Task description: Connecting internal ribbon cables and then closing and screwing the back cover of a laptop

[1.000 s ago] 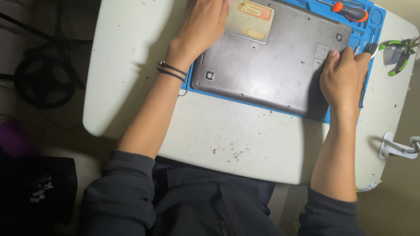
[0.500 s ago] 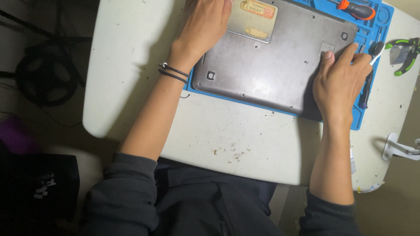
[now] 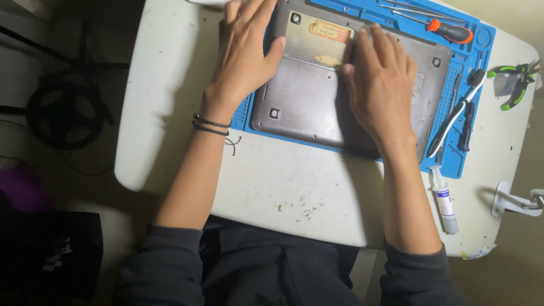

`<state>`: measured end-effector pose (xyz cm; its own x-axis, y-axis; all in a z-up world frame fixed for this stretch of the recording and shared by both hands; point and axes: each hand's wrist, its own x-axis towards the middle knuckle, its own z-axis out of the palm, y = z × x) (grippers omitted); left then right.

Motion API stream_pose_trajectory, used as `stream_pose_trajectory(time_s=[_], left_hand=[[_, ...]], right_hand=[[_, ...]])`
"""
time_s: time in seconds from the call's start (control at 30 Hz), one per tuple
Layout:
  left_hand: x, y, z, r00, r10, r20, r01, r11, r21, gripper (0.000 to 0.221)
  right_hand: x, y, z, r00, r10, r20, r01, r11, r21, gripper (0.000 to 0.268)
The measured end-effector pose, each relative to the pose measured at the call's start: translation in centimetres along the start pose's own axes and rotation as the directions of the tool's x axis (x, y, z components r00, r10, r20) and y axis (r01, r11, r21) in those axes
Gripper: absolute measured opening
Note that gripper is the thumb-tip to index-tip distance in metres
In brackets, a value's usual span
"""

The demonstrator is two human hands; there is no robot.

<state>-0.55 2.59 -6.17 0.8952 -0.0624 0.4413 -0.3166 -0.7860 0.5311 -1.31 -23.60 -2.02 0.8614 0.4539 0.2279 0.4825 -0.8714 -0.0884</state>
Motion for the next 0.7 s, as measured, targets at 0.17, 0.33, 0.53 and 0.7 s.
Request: stream_pose_trajectory(time_s=[0.17, 0.33, 0.53, 0.7], left_hand=[[-0.1, -0.6, 1.5, 0.999, -0.007, 0.036, 0.003, 0.992, 0.129, 0.050], [0.0, -0.4, 2.6, 0.999, -0.026, 0.033, 0.018, 0.974, 0.227, 0.051], [-0.1, -0.2, 2.2, 0.999, -0.023, 0.050, 0.011, 0.973, 0.229, 0.050], [0.1, 0.4, 2.6, 0.997, -0.008, 0.072, -0.012, 0.964, 0.265, 0.062]], right_hand=[[2.1, -2.0, 1.6, 0.995, -0.083, -0.056, 0.081, 0.996, -0.031, 0.050], [2.5, -1.8, 1.3, 0.994, -0.090, -0.058, 0.087, 0.995, -0.058, 0.045], [1.6, 1.3, -0.5, 0.999, -0.032, -0.013, 0.033, 0.990, 0.140, 0.043], [-2.5, 9.1, 0.7, 0.963, 0.204, -0.174, -0.195, 0.979, 0.066, 0.035]])
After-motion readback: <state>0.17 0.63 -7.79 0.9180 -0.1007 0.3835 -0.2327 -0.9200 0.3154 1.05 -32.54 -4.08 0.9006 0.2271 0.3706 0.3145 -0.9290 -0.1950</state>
